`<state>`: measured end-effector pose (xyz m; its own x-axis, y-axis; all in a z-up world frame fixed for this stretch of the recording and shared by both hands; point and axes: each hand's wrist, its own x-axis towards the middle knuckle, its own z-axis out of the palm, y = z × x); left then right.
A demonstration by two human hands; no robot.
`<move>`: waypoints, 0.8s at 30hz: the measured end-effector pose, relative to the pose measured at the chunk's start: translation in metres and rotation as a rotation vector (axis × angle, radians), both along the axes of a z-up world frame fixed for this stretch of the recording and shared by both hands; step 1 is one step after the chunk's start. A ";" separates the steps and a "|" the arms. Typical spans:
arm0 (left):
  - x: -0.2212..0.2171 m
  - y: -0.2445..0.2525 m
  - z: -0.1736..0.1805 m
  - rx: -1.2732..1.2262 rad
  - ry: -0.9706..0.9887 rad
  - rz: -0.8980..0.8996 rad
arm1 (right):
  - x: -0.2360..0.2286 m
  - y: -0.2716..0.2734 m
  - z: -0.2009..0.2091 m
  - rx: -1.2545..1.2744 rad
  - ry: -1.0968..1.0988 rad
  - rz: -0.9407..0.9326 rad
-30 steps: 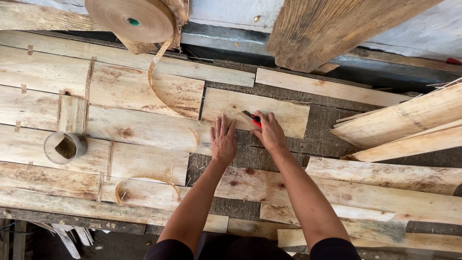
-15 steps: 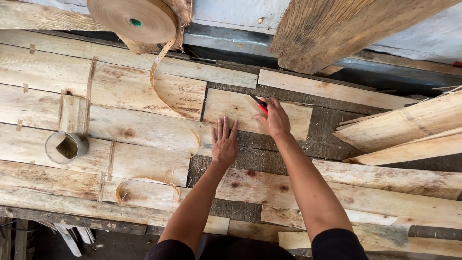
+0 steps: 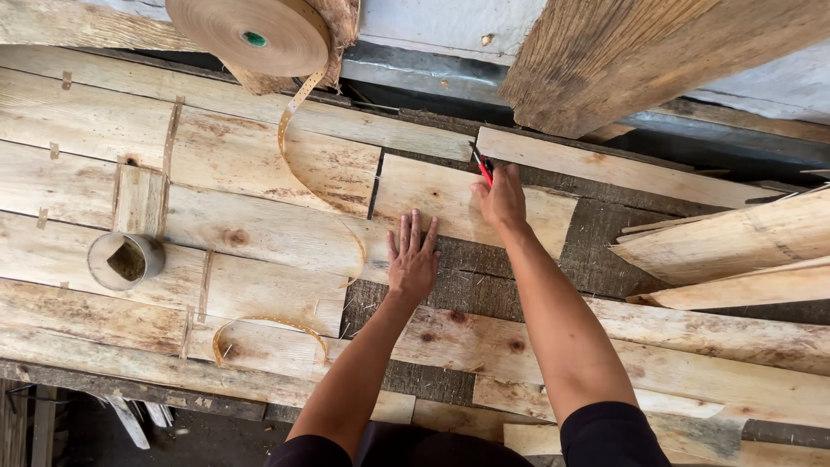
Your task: Trimming and applying thin wood veneer strips to a larger wooden panel using a utility knife and adhesive.
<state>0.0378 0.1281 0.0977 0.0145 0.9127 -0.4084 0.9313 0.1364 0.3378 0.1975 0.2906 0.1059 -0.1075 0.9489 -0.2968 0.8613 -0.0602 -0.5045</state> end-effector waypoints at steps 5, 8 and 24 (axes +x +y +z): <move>0.000 0.003 0.003 -0.004 0.005 0.014 | 0.000 0.006 -0.015 0.049 -0.008 0.005; -0.001 0.004 -0.001 0.009 0.002 0.024 | -0.003 0.010 -0.018 0.068 0.005 0.003; 0.001 0.000 -0.007 0.113 -0.037 0.081 | -0.011 0.004 -0.016 0.093 0.168 -0.123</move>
<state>0.0387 0.1281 0.0910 -0.0478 0.9515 -0.3040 0.9052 0.1699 0.3895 0.1864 0.2945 0.0898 -0.0303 0.9804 -0.1948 0.7537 -0.1056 -0.6487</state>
